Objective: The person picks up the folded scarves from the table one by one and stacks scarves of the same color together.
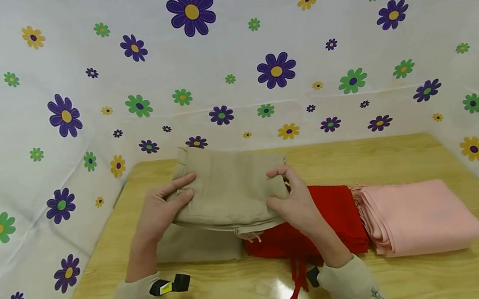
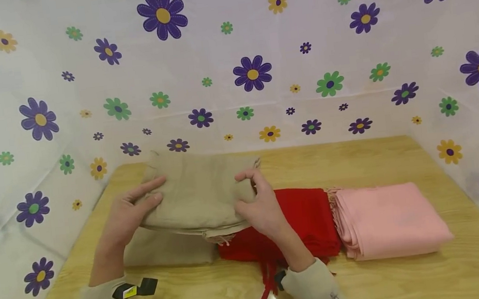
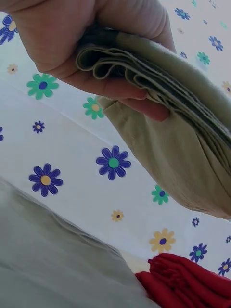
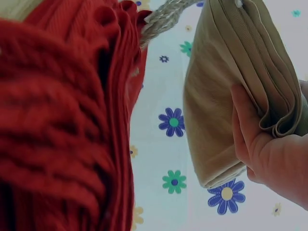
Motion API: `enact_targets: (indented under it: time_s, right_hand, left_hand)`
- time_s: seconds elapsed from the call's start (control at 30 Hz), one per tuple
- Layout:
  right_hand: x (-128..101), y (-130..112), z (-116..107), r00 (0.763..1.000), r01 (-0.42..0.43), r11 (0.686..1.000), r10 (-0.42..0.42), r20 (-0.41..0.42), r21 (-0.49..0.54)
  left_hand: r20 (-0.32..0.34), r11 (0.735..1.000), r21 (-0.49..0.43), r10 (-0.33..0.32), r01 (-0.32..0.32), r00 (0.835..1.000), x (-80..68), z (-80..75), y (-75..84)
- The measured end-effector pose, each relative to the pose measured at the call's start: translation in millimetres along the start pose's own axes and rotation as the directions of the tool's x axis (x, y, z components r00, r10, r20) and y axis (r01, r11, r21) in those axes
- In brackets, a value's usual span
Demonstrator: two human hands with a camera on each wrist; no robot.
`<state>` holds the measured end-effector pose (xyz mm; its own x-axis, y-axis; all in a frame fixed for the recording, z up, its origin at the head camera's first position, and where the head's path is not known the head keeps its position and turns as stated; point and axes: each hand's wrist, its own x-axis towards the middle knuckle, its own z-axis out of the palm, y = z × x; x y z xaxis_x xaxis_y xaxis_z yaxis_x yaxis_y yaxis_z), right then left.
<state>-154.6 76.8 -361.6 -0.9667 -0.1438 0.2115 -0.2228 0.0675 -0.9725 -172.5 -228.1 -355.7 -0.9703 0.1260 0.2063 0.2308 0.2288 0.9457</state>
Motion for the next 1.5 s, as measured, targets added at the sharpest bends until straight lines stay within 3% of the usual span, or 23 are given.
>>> enact_targets:
  time_s: [0.43,0.6,0.8,0.93,1.1,1.3,1.5]
  right_hand:
    - [-6,1,28,0.991,0.124,0.991,-0.121,0.065,-0.051]
    - [-2,1,42,0.986,0.127,0.989,-0.118,0.115,-0.075]
    - [-2,-1,57,0.988,0.116,0.989,-0.104,0.116,-0.095]
    - [-6,3,69,0.983,0.127,0.983,-0.107,0.148,-0.135]
    - [-11,15,82,0.967,0.175,0.956,-0.123,0.221,-0.234]
    - [-11,22,86,0.973,0.165,0.949,-0.112,0.201,-0.270]
    - [-10,26,89,0.975,0.156,0.952,-0.106,0.194,-0.264]
  left_hand:
    - [-0.002,0.996,0.042,0.078,-0.078,0.997,-11.0,-33.5,1.3]
    - [-0.023,0.995,0.044,0.089,-0.088,0.996,-14.9,-46.7,2.3]
    - [-0.054,0.994,0.068,0.084,-0.080,0.995,-18.2,-60.6,-2.9]
    - [-0.030,0.986,0.158,0.063,-0.058,0.998,-22.0,-71.9,-7.1]
    - [-0.004,0.970,0.241,-0.024,0.024,1.000,-25.1,-79.2,-14.0]
    - [0.039,0.977,0.206,-0.063,0.053,0.997,-19.4,-77.7,-19.9]
    - [0.029,0.978,0.197,-0.078,0.071,0.997,-19.1,-79.2,-21.8]
